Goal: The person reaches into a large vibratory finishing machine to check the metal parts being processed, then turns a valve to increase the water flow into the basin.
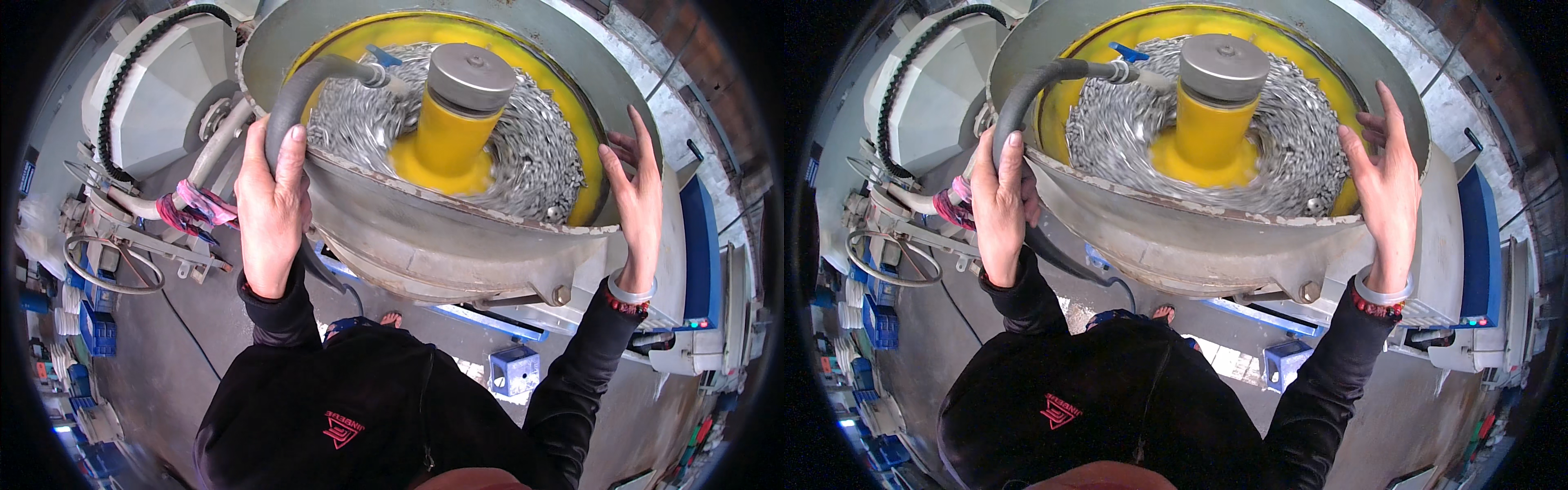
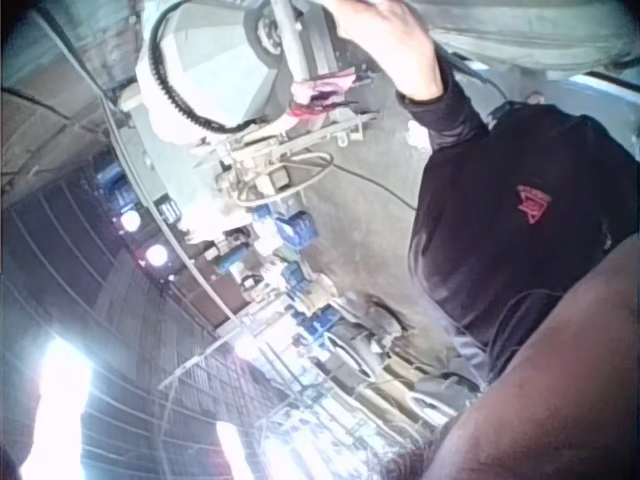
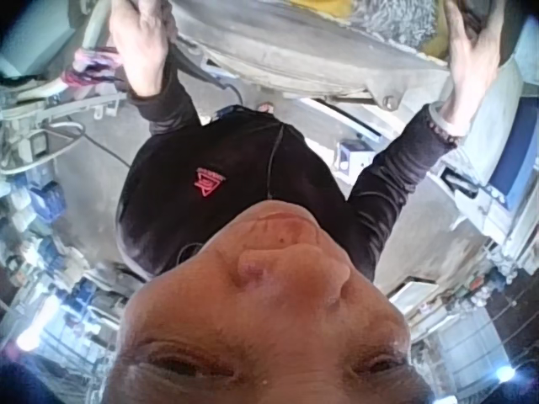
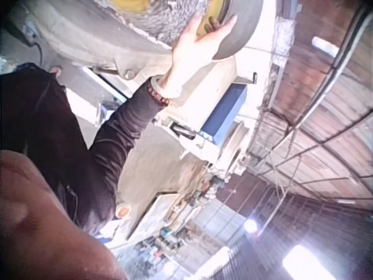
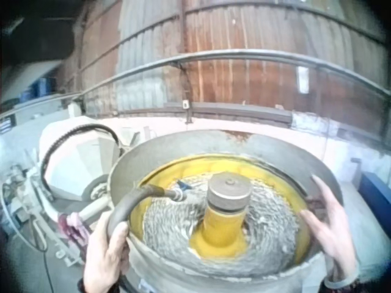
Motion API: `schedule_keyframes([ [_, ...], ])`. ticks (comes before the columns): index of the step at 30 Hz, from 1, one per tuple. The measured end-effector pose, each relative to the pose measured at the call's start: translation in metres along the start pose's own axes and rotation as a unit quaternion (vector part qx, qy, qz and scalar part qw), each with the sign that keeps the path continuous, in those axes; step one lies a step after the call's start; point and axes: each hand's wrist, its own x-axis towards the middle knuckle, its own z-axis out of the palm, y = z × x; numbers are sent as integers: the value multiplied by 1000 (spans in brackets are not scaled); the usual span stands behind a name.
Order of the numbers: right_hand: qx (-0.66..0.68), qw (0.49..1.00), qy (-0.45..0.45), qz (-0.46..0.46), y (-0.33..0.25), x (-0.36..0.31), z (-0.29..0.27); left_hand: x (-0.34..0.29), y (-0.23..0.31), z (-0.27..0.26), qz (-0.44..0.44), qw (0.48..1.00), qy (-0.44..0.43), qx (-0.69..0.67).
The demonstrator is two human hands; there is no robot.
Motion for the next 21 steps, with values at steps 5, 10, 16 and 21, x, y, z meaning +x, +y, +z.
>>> schedule_keyframes([
  [5,-8,1000,-4,1,6,2,-2,2,-1,8,13,1000,10,24],
  [10,6,999,-28,-20,2,8,11,5,-10,-11,-7,997,37,65],
  [16,23,988,-147,-38,18,10,-4,9,-14,-16,102,984,6,146],
  [21,0,978,-198,-65,36,25,-9,16,-17,-22,130,989,-38,60],
])
